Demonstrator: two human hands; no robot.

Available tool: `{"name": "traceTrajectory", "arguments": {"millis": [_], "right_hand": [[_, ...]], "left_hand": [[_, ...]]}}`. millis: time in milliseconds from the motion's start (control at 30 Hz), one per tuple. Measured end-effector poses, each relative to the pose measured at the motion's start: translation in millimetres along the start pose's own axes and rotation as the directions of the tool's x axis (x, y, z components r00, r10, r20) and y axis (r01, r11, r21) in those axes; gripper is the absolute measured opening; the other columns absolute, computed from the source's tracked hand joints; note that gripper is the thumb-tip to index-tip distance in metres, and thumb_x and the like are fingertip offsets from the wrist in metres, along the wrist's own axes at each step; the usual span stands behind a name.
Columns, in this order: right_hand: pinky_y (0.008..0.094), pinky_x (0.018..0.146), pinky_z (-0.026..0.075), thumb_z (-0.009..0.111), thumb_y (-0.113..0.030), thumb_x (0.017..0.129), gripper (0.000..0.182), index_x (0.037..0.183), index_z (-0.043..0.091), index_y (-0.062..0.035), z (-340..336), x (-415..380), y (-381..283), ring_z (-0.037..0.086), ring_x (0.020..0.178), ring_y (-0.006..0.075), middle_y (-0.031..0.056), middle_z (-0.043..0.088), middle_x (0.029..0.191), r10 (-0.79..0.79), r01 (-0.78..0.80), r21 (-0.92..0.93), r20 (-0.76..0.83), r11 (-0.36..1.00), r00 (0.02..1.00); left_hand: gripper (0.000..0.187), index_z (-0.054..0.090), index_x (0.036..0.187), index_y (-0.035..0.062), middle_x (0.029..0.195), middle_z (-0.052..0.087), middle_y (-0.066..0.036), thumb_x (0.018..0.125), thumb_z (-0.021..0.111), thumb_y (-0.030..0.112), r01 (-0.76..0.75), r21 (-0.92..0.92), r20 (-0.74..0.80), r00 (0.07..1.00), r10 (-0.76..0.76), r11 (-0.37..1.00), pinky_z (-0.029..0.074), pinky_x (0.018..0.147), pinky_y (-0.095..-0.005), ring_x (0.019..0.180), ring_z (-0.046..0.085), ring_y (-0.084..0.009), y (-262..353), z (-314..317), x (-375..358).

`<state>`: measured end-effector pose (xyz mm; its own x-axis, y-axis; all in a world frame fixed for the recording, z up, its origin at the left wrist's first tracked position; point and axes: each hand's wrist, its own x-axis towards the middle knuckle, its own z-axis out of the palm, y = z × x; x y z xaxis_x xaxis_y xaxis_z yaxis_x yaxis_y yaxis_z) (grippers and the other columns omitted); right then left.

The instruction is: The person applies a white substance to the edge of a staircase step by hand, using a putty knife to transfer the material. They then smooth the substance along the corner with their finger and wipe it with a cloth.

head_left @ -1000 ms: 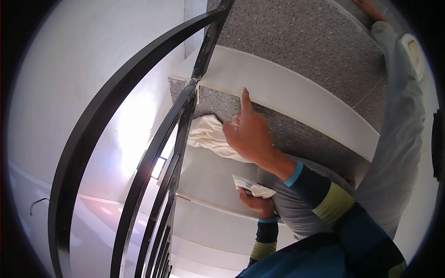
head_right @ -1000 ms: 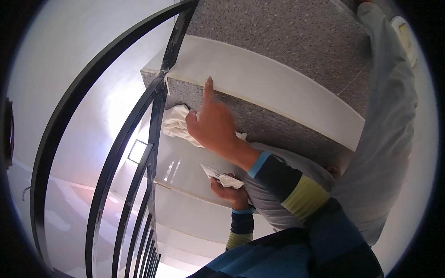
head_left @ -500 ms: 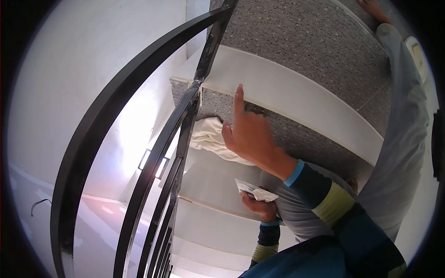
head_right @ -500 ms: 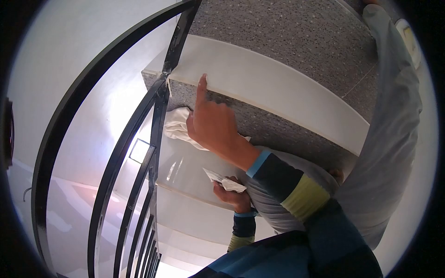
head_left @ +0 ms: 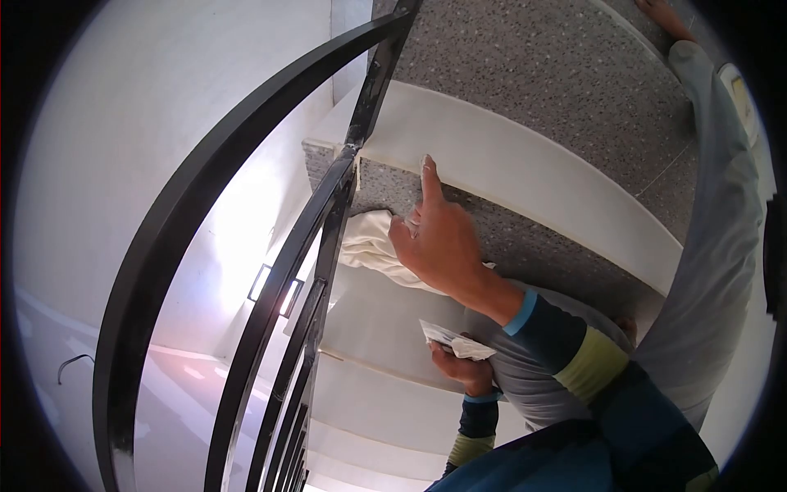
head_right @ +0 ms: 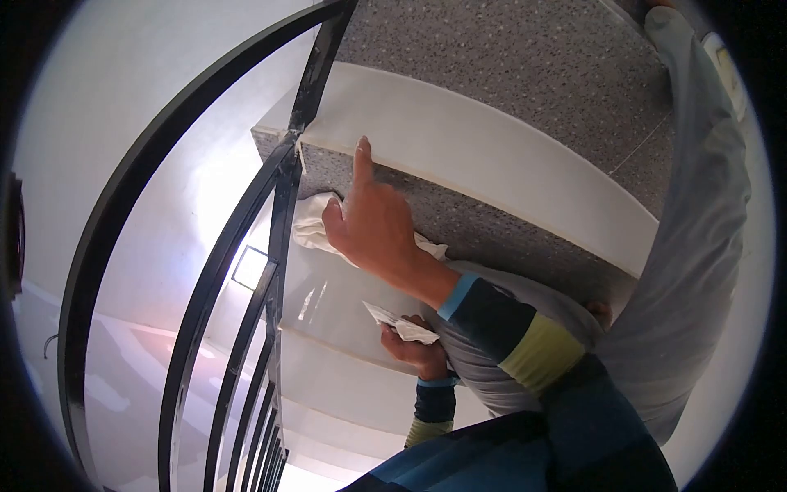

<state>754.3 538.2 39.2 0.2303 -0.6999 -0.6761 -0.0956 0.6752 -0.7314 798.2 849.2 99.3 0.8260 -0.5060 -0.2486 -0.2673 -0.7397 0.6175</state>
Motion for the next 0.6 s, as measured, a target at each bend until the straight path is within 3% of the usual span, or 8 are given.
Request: {"name": "traceTrajectory", "arguments": {"millis": [33, 67, 133, 200, 300, 367, 533, 600], "right_hand": [[0.0456, 0.05, 0.047, 0.056, -0.017, 0.074, 0.078, 0.128, 0.016, 0.0217, 2, 1, -1, 0.056, 0.049, 0.0348, 0.0179, 0.054, 0.053, -0.004, 0.004, 0.038, -0.004, 0.999, 1.0], [0.0455, 0.052, 0.047, 0.056, -0.017, 0.073, 0.078, 0.128, 0.017, 0.0215, 3, 2, -1, 0.057, 0.05, 0.0348, 0.018, 0.054, 0.053, -0.009, 0.009, 0.076, -0.007, 0.997, 1.0], [0.0454, 0.053, 0.048, 0.056, -0.017, 0.073, 0.077, 0.128, 0.017, 0.0207, 6, 6, -3, 0.057, 0.051, 0.0347, 0.018, 0.055, 0.054, -0.009, 0.008, 0.087, 0.006, 0.996, 1.0], [0.0454, 0.054, 0.048, 0.056, -0.016, 0.072, 0.077, 0.129, 0.018, 0.0199, 9, 11, -5, 0.058, 0.052, 0.0345, 0.018, 0.055, 0.055, -0.008, 0.006, 0.097, 0.018, 0.995, 1.0], [0.0445, 0.054, 0.047, 0.055, -0.014, 0.071, 0.075, 0.13, 0.021, 0.0173, 14, 16, -7, 0.057, 0.051, 0.0334, 0.0161, 0.055, 0.053, -0.026, 0.025, 0.106, 0.011, 0.994, 1.0], [0.0314, 0.048, 0.042, 0.054, -0.007, 0.072, 0.069, 0.132, 0.025, 0.0126, 15, 18, -10, 0.05, 0.045, 0.0182, 0.0086, 0.047, 0.05, -0.049, 0.041, 0.227, 0.03, 0.973, 0.998], [0.0312, 0.047, 0.041, 0.055, -0.006, 0.072, 0.07, 0.135, 0.027, 0.0054, 11, 8, -12, 0.05, 0.044, 0.0177, 0.0088, 0.048, 0.05, -0.117, 0.081, 0.316, 0.097, 0.945, 0.988], [0.0316, 0.047, 0.042, 0.055, -0.006, 0.072, 0.07, 0.136, 0.028, 0.0038, 6, -5, -8, 0.051, 0.044, 0.0184, 0.009, 0.048, 0.051, -0.105, 0.064, 0.294, 0.126, 0.954, 0.986]], "left_hand": [[0.04, 0.034, 0.123, -0.0037, 0.11, 0.04, -0.015, 0.088, 0.05, 0.008, -0.003, -0.039, 0.007, 1.0, 0.003, 0.999, 0.051, 0.07, -0.0335, 0.092, 0.048, -0.0244, 11, 7, 4], [0.025, 0.037, 0.101, 0.0039, 0.086, 0.042, -0.008, 0.089, 0.044, 0.025, 0.189, -0.134, -0.207, 0.955, -0.214, 0.973, 0.043, 0.06, -0.0292, 0.075, 0.046, -0.0181, 49, 36, 16], [0.032, 0.04, 0.08, 0.0114, 0.063, 0.043, -0.001, 0.09, 0.038, 0.042, 0.344, -0.266, -0.384, 0.819, -0.427, 0.9, 0.035, 0.05, -0.0249, 0.057, 0.044, -0.0119, 82, 57, 24], [0.031, 0.04, 0.081, 0.012, 0.062, 0.042, -0.001, 0.09, 0.038, 0.041, 0.36, -0.405, -0.31, 0.811, -0.497, 0.84, 0.035, 0.05, -0.0245, 0.056, 0.043, -0.0116, 90, 59, 24], [0.03, 0.041, 0.082, 0.0125, 0.063, 0.041, 0.0, 0.091, 0.037, 0.041, 0.361, -0.387, -0.295, 0.823, -0.485, 0.848, 0.034, 0.05, -0.0245, 0.055, 0.041, -0.0113, 89, 58, 25], [0.03, 0.041, 0.082, 0.0123, 0.062, 0.04, 0.0, 0.091, 0.037, 0.041, 0.365, -0.371, -0.285, 0.831, -0.479, 0.854, 0.034, 0.05, -0.0244, 0.055, 0.041, -0.0109, 87, 56, 24], [0.031, 0.041, 0.083, 0.0114, 0.062, 0.04, 0.001, 0.091, 0.034, 0.04, 0.4, -0.435, -0.188, 0.836, -0.516, 0.807, 0.033, 0.049, -0.0243, 0.055, 0.041, -0.0094, 96, 59, 23], [0.032, 0.043, 0.087, 0.0098, 0.066, 0.041, 0.001, 0.092, 0.032, 0.039, 0.362, -0.342, -0.145, 0.891, -0.429, 0.867, 0.033, 0.049, -0.0237, 0.057, 0.042, -0.0088, 92, 56, 22]]}}
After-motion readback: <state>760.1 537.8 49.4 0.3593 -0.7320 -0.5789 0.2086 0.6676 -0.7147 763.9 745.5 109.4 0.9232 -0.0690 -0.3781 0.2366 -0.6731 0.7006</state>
